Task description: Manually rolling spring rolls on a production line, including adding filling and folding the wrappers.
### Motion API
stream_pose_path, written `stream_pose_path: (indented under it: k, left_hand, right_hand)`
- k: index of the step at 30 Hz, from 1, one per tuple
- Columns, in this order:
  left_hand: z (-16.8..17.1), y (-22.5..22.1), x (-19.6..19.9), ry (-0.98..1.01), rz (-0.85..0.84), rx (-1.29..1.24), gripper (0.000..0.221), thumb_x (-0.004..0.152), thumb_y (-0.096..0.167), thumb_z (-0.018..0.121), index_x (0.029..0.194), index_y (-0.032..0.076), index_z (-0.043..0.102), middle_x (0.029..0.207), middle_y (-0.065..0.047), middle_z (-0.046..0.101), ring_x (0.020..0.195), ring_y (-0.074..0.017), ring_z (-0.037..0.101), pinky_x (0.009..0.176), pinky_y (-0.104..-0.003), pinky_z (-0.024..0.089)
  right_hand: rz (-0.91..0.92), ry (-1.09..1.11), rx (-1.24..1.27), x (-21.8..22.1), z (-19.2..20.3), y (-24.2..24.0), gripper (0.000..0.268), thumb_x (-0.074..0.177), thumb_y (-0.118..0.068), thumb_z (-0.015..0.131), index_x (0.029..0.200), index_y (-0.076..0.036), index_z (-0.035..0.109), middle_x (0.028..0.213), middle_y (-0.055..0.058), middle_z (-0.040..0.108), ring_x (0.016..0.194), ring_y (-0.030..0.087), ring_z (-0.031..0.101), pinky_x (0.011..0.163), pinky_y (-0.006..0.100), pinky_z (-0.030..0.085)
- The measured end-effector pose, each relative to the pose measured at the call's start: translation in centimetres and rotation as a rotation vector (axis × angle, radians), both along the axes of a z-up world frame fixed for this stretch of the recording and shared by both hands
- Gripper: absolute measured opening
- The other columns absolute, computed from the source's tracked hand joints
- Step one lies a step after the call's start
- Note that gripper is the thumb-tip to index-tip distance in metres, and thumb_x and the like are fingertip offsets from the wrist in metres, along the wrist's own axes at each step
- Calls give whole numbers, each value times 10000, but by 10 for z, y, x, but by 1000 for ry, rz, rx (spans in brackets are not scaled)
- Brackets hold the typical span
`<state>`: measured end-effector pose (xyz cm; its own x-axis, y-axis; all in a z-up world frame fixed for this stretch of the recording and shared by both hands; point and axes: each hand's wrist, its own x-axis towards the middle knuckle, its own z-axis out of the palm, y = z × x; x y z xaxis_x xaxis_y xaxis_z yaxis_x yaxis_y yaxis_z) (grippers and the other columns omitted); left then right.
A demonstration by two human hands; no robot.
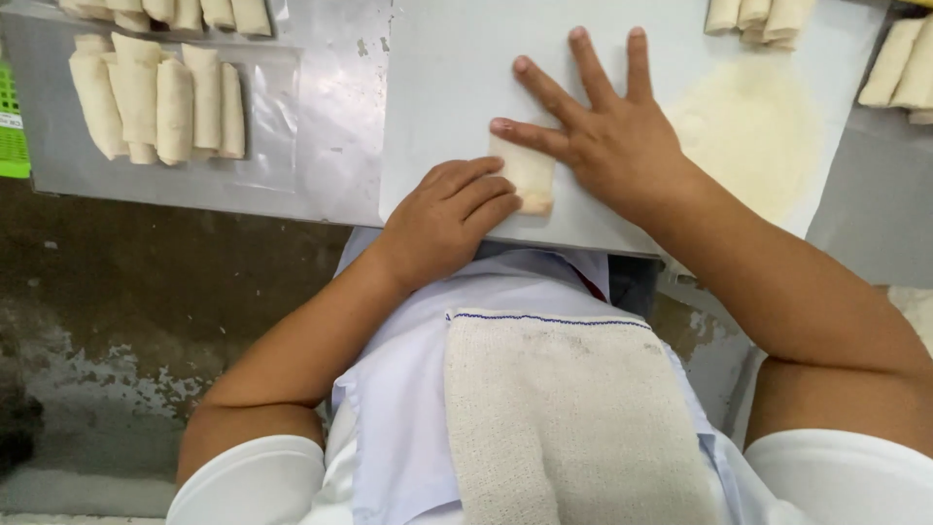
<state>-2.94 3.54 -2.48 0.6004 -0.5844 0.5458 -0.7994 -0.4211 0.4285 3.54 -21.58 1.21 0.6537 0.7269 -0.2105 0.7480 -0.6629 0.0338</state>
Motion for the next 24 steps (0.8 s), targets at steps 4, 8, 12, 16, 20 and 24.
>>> stream_pose_path:
  k: [4, 8, 12, 16, 20, 24]
  left_hand:
    - [7, 0, -3, 40, -14, 49, 176, 1038, -2, 557, 1131, 52, 697, 1161, -96, 689, 1270, -354, 609, 1049, -492, 497]
    - [5, 3, 3, 10, -13, 69, 210, 1018, 5, 539, 1148, 52, 697, 1182, -109, 695, 1261, -364, 618, 1084, -502, 464]
    - [7, 1, 0, 5, -17, 44, 181, 1051, 39, 537, 1129, 65, 699, 1162, -79, 705, 1290, -339, 613, 1096, -481, 463]
    - [8, 2, 0, 25, -2, 49, 116, 1060, 112, 625, 1115, 83, 723, 1155, -67, 707, 1259, -305, 623, 1077, -473, 465]
    - [5, 2, 0, 32, 18, 43, 144, 1025, 57, 668, 1154, 97, 717, 1190, -38, 715, 1190, -291, 626, 937, -446, 516]
    - [-1, 4, -1, 49, 18, 72, 229, 986, 29, 728, 1206, 92, 712, 1228, -41, 705, 1061, -301, 599, 859, -451, 548]
  right_hand:
    - [26, -13, 59, 10, 12, 21, 980, 943, -36, 601, 1638, -502, 89, 1776, -5, 29, 1560, 558, 133, 1116, 898, 154]
    - [66, -34, 106, 12, -11, 24, 1045, 868, 18, 570, 1627, -508, 80, 1757, -11, -9, 1550, 525, -5, 1087, 921, 89]
    - [-128, -18, 75, 5, -1, 17, 854, 879, -193, 463, 1605, -501, 135, 1796, -54, -33, 1631, 463, -112, 1171, 894, -37]
    - [-43, 4, 120, -20, -9, 16, 1092, 864, 69, 590, 1650, -425, 13, 1777, -82, -41, 1624, 446, -29, 1172, 911, 94]
    - [-179, -34, -43, -19, -7, -17, 919, 862, -138, 427, 1614, -516, 57, 1746, 7, -37, 1545, 506, -42, 1082, 883, 8]
    - [-192, -33, -124, -36, 14, -25, 908, 854, -141, 410, 1629, -482, 81, 1746, 63, -5, 1519, 537, 23, 1051, 863, 80]
